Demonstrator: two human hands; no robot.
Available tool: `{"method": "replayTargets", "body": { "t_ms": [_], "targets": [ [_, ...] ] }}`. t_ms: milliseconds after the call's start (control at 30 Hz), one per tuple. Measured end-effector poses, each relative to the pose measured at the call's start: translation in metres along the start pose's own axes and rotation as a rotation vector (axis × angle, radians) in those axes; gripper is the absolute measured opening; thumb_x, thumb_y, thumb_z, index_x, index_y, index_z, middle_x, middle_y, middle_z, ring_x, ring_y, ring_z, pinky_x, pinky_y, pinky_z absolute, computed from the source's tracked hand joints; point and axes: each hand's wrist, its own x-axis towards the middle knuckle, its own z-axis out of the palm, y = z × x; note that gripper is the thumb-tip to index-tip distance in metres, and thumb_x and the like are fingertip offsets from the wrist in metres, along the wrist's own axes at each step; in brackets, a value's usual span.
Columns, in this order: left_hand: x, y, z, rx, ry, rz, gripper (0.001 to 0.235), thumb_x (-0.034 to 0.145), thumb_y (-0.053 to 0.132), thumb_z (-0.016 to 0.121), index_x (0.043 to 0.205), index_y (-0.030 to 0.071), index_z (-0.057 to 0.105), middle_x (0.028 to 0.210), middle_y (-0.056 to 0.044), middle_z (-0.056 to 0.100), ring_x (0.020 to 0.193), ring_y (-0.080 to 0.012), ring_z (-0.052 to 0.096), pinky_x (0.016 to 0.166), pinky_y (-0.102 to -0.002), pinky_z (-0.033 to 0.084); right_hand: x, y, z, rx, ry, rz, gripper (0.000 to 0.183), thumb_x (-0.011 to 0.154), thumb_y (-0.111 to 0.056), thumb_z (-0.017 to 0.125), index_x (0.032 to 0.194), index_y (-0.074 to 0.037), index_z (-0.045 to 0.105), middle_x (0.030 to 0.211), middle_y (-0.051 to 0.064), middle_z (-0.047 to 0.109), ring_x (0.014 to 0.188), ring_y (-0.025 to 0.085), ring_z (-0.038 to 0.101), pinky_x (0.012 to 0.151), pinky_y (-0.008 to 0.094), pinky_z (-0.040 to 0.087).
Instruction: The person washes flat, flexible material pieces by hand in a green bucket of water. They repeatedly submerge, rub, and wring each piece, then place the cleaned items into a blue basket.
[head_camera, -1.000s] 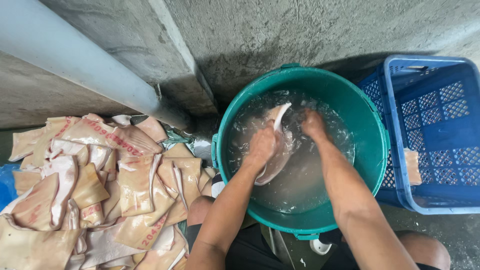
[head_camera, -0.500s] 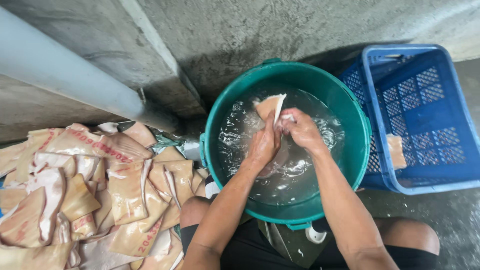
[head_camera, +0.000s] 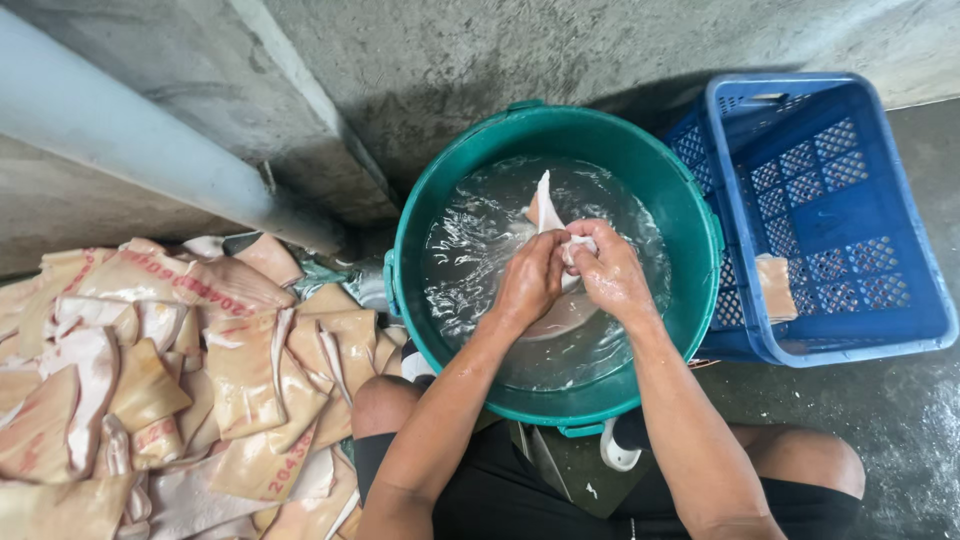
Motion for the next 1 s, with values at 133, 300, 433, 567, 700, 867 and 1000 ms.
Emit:
{"method": "replayTargets", "body": {
  "t_ms": [133,300,433,567,700,867,1000],
  "targets": [
    [-0.002,-0.001,-0.006,-0.026,0.082,-0.053,0.033,0.096,0.004,0.056,0.129,0.001,0.061,0.117,-0.026,0.069,0.105,-0.0451,0.068,0.089,-0.049,0.054,0.010,-0.007,0.011,-0.023,-0.064,-0.033,0.029,0.094,-0.006,0.061,0.122,0.000,0.065,0.098,0.007,0.073,0.079,0.012,0.072,0.075,0.028,0.058],
    [0.001,-0.022,-0.014,-0.050,0.306,-0.122,0.030,0.100,0.006,0.057,0.130,0.001,0.061,0.121,-0.023,0.071,0.109,-0.0404,0.071,0.096,-0.044,0.055,0.020,0.011,0.026,0.199,-0.261,-0.163,0.040,0.089,-0.006,0.069,0.127,0.002,0.057,0.110,0.010,0.067,0.098,0.016,0.067,0.085,0.030,0.056],
    [0.013,-0.054,-0.025,-0.093,0.318,-0.275,0.032,0.092,0.004,0.060,0.123,0.002,0.065,0.117,-0.021,0.072,0.108,-0.0363,0.072,0.095,-0.041,0.054,0.029,0.033,0.039,0.006,-0.389,-0.206,0.057,0.086,-0.007,0.076,0.136,0.003,0.050,0.126,0.012,0.053,0.111,0.018,0.058,0.090,0.032,0.051],
    [0.015,-0.071,-0.023,0.020,0.208,-0.406,0.030,0.085,0.002,0.064,0.115,0.003,0.068,0.113,-0.021,0.073,0.109,-0.0372,0.071,0.096,-0.041,0.053,0.052,0.053,0.048,0.221,-0.419,0.326,0.041,0.090,-0.009,0.067,0.129,-0.001,0.061,0.116,0.011,0.067,0.098,0.018,0.067,0.081,0.032,0.057],
    [0.009,-0.060,-0.007,-0.055,0.082,-0.335,0.032,0.087,0.002,0.059,0.117,0.004,0.068,0.113,-0.020,0.074,0.106,-0.0370,0.072,0.092,-0.041,0.055,0.054,0.064,0.039,-0.060,-0.197,0.287,0.035,0.096,-0.010,0.061,0.127,0.005,0.065,0.116,0.019,0.073,0.095,0.026,0.071,0.078,0.037,0.058],
    [0.005,-0.041,-0.004,-0.073,0.175,-0.183,0.029,0.097,0.005,0.056,0.124,0.001,0.066,0.116,-0.023,0.073,0.108,-0.0380,0.072,0.095,-0.042,0.055,0.028,0.053,0.036,0.179,-0.211,-0.089,0.063,0.079,0.002,0.061,0.141,0.001,0.052,0.130,0.017,0.063,0.117,0.024,0.065,0.100,0.036,0.053],
    [0.003,-0.039,-0.021,-0.138,0.249,-0.251,0.033,0.096,0.006,0.057,0.128,0.000,0.064,0.118,-0.025,0.072,0.109,-0.0373,0.072,0.095,-0.042,0.055,0.008,0.034,0.061,-0.215,-0.138,-0.521,0.075,0.075,-0.002,0.071,0.143,0.008,0.041,0.138,0.030,0.049,0.124,0.042,0.054,0.100,0.044,0.048]
  ]
}}
